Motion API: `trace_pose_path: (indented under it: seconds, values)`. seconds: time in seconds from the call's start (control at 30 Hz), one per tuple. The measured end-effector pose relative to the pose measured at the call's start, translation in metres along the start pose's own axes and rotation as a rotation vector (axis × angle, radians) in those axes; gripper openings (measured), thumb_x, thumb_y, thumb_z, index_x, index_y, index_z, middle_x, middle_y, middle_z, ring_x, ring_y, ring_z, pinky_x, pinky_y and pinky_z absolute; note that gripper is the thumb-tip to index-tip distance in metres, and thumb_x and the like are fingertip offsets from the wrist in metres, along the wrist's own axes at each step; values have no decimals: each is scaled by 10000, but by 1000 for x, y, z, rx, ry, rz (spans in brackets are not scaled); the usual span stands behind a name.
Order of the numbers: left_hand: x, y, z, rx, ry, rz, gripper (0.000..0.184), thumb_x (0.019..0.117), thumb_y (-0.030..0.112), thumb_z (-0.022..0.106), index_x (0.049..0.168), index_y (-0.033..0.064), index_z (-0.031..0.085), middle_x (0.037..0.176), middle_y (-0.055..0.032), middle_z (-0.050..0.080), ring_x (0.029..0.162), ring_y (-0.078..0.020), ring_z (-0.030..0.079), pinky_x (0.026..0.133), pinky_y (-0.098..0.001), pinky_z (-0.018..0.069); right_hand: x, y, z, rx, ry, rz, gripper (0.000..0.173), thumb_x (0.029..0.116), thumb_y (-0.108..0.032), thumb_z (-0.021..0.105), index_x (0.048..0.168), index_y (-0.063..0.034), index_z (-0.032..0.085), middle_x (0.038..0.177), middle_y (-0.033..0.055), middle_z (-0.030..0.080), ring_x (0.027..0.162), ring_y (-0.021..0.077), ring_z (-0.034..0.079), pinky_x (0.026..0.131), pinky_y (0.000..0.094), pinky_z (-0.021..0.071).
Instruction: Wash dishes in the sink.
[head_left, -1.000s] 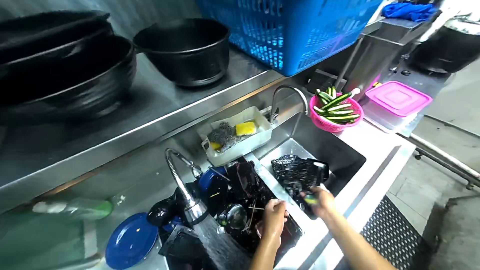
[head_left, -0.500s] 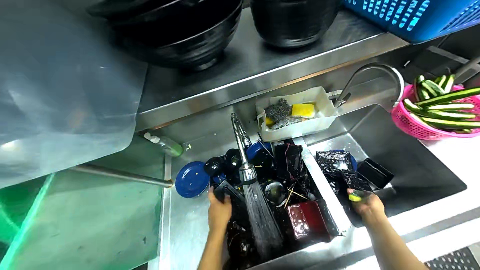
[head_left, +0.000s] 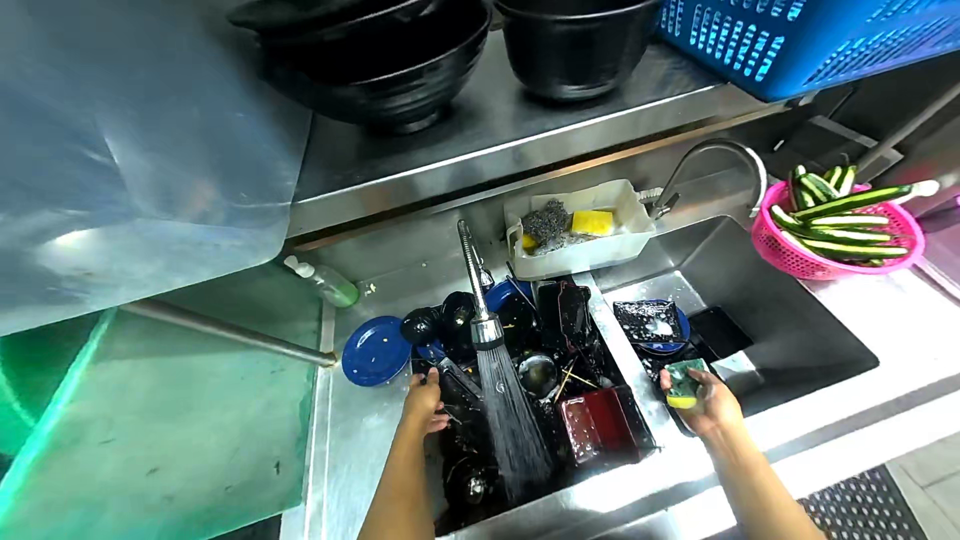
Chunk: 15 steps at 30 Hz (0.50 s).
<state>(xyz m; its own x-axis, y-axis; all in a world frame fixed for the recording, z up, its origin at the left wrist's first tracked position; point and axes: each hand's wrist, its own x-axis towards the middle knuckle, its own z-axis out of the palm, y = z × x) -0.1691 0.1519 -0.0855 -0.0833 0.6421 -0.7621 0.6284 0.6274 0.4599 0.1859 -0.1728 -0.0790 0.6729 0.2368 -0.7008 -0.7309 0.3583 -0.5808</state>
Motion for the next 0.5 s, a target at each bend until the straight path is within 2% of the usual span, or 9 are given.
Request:
trace_pose_path:
  seconds: [0.1, 0.13, 0.2, 0.27, 0.33, 0.4, 0.43, 0.47, 0.5]
  values:
    - [-33, -1, 3, -18, -81, -42, 757, 1015, 732, 255, 1605, 258, 214, 1356, -354, 547, 1059, -535, 643, 785, -660, 549, -12, 3, -1, -21, -11, 13, 258, 1077, -207, 367, 1213, -19, 479, 894, 169, 640, 692, 246, 683, 615, 391, 617]
    - [-51, -5, 6, -5, -107, -24, 776, 1010, 741, 240, 1602, 239, 244, 1374, -350, 532, 1072, -543, 629, 786, -675, 541, -15, 5, 1, -27, -20, 13, 253, 1077, -202, 365, 1213, -19, 476, 886, 168, 639, 685, 244, 683, 611, 389, 618]
    - [-86, -25, 17, 46, -116, 46, 769, 1023, 717, 258, 1542, 164, 387, 1362, -318, 540, 1091, -508, 625, 818, -671, 539, -22, 8, 3, -48, -40, 19, 245, 1078, -192, 361, 1188, -12, 485, 861, 166, 642, 662, 238, 674, 593, 382, 608]
    - [-97, -61, 31, 146, -30, 144, 670, 1062, 610, 350, 1376, 62, 571, 1222, -264, 628, 1021, -420, 668, 827, -629, 560, -27, 14, 8, -78, -78, 37, 245, 1078, -194, 356, 1179, -13, 489, 852, 169, 649, 657, 235, 673, 583, 378, 601]
    - [-84, -100, 39, 226, 57, 171, 502, 1067, 468, 480, 1206, 18, 655, 1044, -213, 679, 879, -339, 690, 776, -558, 575, -31, 22, 14, -119, -117, 52, 256, 1085, -191, 353, 1213, -14, 485, 877, 177, 652, 678, 242, 676, 596, 376, 599]
    - [-70, -129, 39, 174, 115, 139, 379, 1000, 303, 627, 1194, -22, 628, 1022, -221, 678, 840, -321, 693, 755, -520, 587, -35, 32, 22, -164, -140, 57, 261, 1086, -181, 366, 1248, -9, 477, 886, 189, 652, 684, 250, 672, 601, 379, 591]
    - [-71, -138, 38, 80, 146, 129, 420, 940, 193, 693, 1255, -46, 550, 1061, -255, 662, 833, -334, 699, 731, -514, 599, -39, 36, 25, -192, -139, 61, 270, 1083, -178, 378, 1263, -5, 479, 893, 194, 654, 688, 252, 674, 602, 379, 592]
    - [-78, -141, 36, -54, 162, 111, 560, 904, 92, 723, 1354, -37, 415, 1130, -292, 623, 820, -349, 709, 692, -503, 619, -43, 40, 28, -218, -141, 70, 284, 1083, -181, 388, 1281, -2, 483, 904, 198, 658, 698, 255, 677, 609, 381, 593]
    - [-90, -139, 31, -203, 164, 85, 695, 889, 1, 720, 1435, 17, 290, 1198, -317, 581, 792, -366, 716, 647, -495, 628, -47, 43, 31, -237, -147, 79, 295, 1083, -186, 396, 1291, 0, 489, 915, 201, 664, 708, 259, 681, 616, 384, 596]
